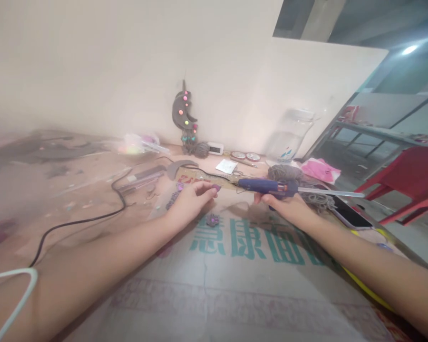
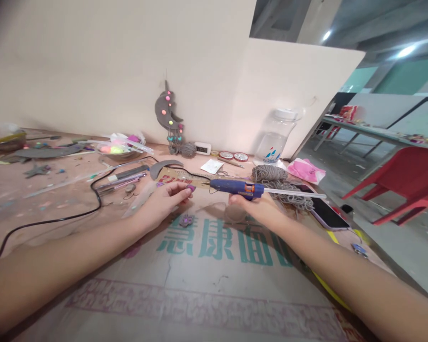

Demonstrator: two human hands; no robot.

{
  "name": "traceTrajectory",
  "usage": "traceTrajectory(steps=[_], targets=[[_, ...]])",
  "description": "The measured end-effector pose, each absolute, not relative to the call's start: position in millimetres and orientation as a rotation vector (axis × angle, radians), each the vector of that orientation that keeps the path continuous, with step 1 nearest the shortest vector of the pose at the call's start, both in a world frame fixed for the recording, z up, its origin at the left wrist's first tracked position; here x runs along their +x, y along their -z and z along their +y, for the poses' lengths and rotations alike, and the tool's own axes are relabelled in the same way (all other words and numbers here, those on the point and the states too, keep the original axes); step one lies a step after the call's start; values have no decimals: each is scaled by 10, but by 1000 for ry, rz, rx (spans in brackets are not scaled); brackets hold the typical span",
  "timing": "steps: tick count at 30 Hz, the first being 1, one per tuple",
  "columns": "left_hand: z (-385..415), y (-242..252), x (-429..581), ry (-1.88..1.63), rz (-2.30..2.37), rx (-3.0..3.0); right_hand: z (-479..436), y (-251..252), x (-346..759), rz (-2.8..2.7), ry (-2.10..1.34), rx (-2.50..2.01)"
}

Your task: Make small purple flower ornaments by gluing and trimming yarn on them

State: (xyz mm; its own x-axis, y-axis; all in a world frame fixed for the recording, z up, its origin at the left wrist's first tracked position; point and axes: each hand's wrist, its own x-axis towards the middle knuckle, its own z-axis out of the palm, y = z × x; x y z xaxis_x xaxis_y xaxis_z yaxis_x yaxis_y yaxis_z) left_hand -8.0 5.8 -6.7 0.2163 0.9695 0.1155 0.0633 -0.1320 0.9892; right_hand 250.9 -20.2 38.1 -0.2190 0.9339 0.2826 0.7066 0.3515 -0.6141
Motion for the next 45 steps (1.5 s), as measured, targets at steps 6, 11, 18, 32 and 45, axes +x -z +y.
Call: traceTrajectory(steps=[6, 11, 18, 32, 45], targets=[[67, 82, -88, -1074, 1002, 1494, -273, -378, 2435, -2047, -637, -1344], [87, 109, -104, -1050, 1019, 1594, -259, -355, 2416, -1946, -534, -1497], [65, 70, -91, -1039, 1015, 1597, -261, -319, 2431, -1944, -512, -1552], [111, 150, -94, -1060, 985, 1578, -259, -297, 2443, -1932, -543, -1565], [111, 135, -83, -1060, 1009, 1603, -280, -364, 2414, -2001, -554, -1477]])
